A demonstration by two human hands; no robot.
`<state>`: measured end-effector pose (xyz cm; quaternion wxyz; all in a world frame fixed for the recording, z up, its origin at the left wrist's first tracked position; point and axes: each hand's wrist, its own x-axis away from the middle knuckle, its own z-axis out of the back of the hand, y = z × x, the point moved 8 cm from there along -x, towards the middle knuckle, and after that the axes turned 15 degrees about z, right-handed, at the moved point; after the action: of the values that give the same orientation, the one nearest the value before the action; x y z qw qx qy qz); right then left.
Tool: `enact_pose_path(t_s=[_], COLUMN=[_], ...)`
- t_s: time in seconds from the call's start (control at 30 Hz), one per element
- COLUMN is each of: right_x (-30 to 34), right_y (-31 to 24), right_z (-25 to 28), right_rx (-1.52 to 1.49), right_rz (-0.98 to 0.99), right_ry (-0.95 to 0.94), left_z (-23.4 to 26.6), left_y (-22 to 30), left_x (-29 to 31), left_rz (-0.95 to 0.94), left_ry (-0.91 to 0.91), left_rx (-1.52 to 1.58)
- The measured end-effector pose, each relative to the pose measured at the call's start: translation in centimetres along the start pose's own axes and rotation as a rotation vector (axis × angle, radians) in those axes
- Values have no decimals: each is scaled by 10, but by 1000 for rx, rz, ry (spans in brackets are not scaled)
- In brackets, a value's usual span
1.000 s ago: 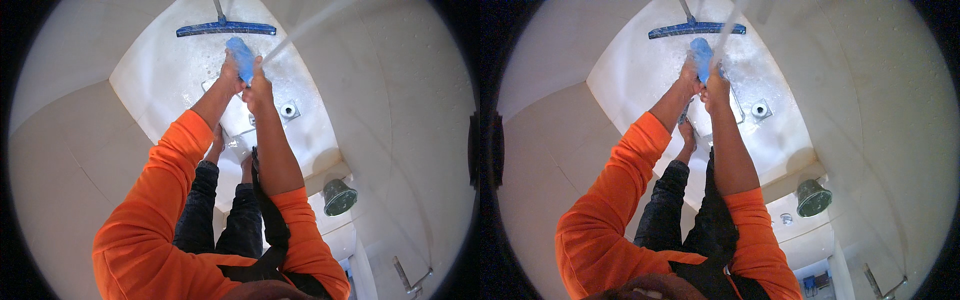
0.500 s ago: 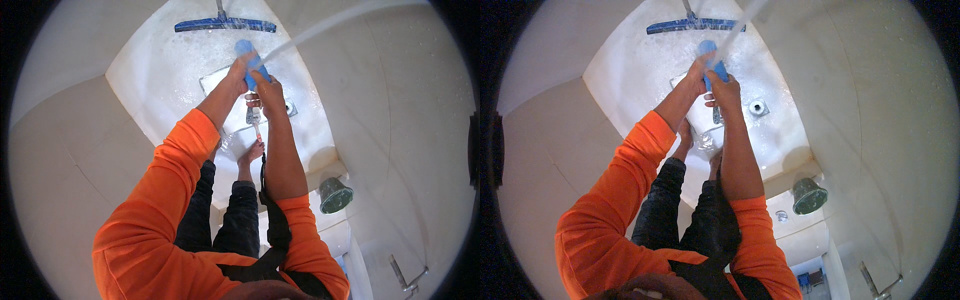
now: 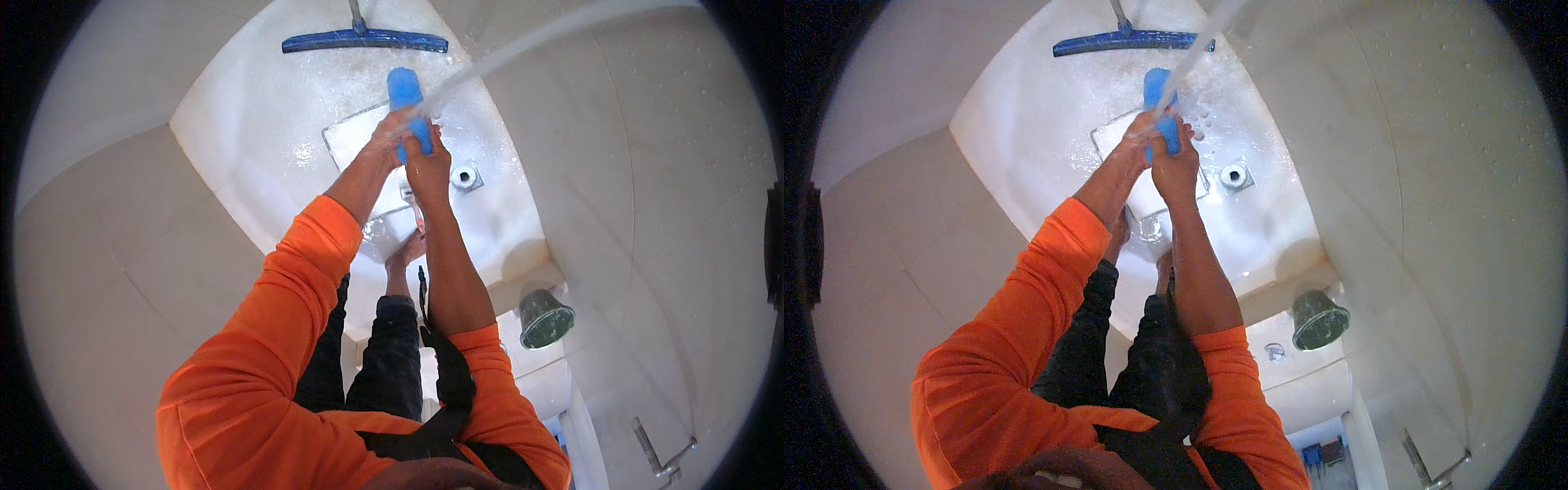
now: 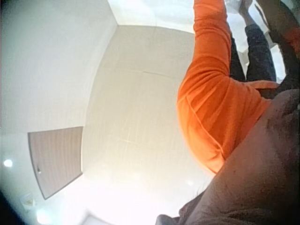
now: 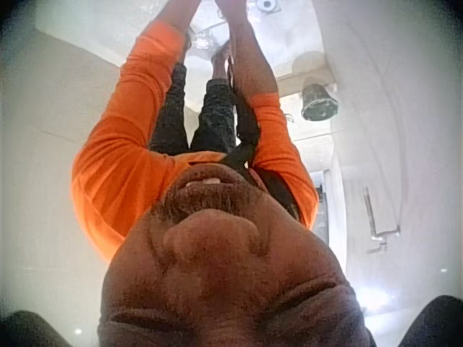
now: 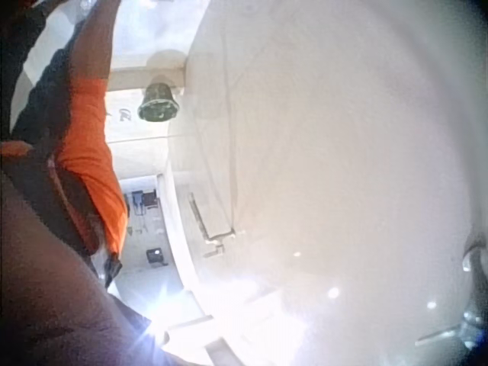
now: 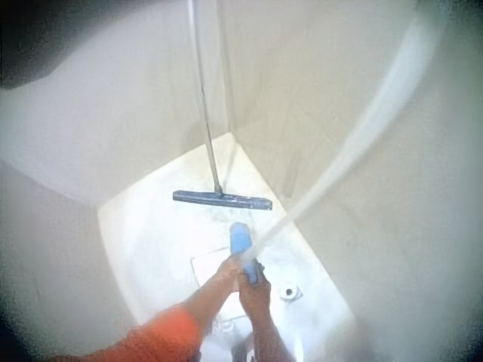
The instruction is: The person rinses a blue sponge under running water, scrubs a metal paint tray with a brush, and then uses a squeegee to clear water from the shower floor.
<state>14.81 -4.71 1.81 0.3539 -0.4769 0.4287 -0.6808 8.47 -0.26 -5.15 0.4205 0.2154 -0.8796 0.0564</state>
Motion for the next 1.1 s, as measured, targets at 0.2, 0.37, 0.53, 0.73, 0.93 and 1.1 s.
enact_pose_path(t_s=[0.2, 0.37, 0.53, 0.73, 0.93, 1.1], right_x=[21, -1, -17, -55, -54, -52], right_y=[-5, -27, -48, -53, -36, -34], right_z=[11, 68, 1, -26, -46, -31], right_rx=[72, 811, 861, 832, 1018, 968], right_rz=[-100, 305, 985, 928, 430, 801], right_ry=[-129, -80, -404, -572, -1046, -659], left_z=[1, 9, 7, -46, -38, -31], left_y=[-7, 11, 17, 52, 44, 65], left_x=[14, 32, 46, 79, 77, 84], left_rz=[240, 251, 481, 336, 277, 407], left_ry=[23, 120, -31, 157, 343, 278], left_rx=[-71, -265, -602, -1489, -2473, -2043])
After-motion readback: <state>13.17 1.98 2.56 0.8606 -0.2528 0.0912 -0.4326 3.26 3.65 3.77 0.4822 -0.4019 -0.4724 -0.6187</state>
